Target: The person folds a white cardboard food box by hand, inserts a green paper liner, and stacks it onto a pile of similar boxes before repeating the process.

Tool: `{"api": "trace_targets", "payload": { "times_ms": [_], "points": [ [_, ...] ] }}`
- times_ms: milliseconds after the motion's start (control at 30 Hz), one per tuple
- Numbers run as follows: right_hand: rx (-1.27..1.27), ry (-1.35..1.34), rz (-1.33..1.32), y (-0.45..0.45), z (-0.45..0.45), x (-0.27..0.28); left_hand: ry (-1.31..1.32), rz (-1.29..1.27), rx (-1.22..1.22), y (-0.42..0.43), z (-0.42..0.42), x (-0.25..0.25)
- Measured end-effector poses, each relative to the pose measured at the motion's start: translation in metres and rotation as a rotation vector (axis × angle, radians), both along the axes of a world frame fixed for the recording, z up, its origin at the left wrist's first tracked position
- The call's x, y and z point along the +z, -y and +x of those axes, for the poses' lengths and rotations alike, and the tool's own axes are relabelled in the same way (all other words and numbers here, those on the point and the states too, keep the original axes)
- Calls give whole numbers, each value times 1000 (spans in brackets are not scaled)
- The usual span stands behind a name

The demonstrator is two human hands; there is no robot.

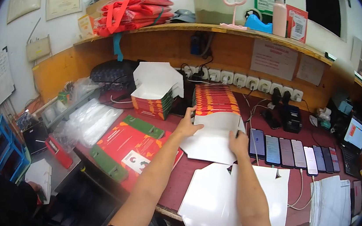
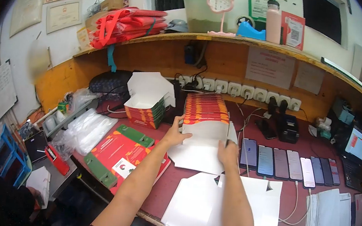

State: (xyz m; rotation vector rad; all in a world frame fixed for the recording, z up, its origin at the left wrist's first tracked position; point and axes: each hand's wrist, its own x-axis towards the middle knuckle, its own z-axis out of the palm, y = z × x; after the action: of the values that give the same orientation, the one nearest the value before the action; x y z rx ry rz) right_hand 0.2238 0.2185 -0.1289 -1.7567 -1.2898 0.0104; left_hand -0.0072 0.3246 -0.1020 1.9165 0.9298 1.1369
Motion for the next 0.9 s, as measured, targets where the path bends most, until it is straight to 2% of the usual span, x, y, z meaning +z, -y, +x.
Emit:
{"api": "trace_targets", "payload": {
  "times_ms": [67, 100, 267, 333, 400, 500, 667, 767, 900],
  "points": [
    [-59, 164, 11, -2, -1, -5, 21, 3, -20, 8, 2, 6],
    [-62, 72, -121, 4, -2, 8, 4, -10, 10, 9, 2, 6],
    [11, 20, -222, 16, -3, 28, -56, -87, 78, -2, -5, 0],
    [80, 24, -310, 19, -2, 27, -75, -11, 90, 3, -7, 3],
    [75, 44, -289, 15, -2, 19, -99, -108, 96, 5, -12, 7],
    [39, 98, -236, 11, -2, 13, -107, -75, 89, 10, -14, 12],
    [5, -169, -139, 11, -2, 22, -91, -136, 54, 23, -15, 27],
    [-25, -94, -180, 8, -1, 25, -101, -35, 49, 16, -16, 18],
    [-60, -77, -216, 6, -1, 32, -80, -120, 24, 25, -16, 29]
  ]
}}
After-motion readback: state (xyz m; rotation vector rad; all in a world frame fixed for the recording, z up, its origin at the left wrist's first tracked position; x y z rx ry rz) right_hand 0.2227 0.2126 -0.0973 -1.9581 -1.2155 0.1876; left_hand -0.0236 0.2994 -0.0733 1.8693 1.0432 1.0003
